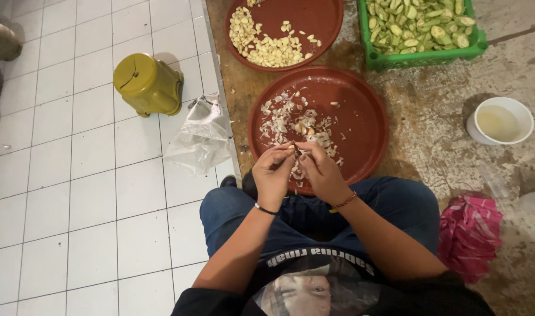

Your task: The person sits on the floor and peels small, light-colored fruits using a yellow utility knife. The peeled fruit is placed into a brown tray, while the peels accumulate in a separate tray. The person works continuously, handling each fruit one at a time.

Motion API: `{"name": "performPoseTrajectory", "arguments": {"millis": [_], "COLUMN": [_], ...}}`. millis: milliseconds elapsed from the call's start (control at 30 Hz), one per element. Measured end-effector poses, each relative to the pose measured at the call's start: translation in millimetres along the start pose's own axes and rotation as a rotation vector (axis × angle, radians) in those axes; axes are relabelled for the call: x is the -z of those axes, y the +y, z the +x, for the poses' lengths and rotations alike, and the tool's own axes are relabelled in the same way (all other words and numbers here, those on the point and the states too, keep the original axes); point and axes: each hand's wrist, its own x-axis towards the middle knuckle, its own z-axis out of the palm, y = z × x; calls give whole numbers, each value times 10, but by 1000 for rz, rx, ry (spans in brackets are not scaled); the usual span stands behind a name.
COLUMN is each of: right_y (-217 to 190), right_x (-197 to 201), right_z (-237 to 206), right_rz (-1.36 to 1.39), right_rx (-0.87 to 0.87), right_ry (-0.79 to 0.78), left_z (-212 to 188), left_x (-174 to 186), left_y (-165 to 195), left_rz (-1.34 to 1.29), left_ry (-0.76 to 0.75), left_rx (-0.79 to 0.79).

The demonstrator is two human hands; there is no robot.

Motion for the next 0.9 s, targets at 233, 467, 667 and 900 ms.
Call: {"name": "performPoseTrajectory", "arguments": {"millis": [233, 467, 667, 900], "right_y": [174, 210, 210, 237], "right_x": [13, 58, 165, 197], "right_z": [4, 20, 40, 38], "right_rz": [168, 240, 255, 185], "right_rx": [39, 69, 29, 227], "right_ry": [-36, -48, -108, -127], "left_z": [-14, -26, 4, 11], "left_x": [-56, -58, -37, -23], "left_y": [-33, 132, 398, 461], "left_rz": [-162, -2, 208, 260], "left_ry": [29, -9, -55, -96], "left_rx": [116, 19, -37, -121]}}
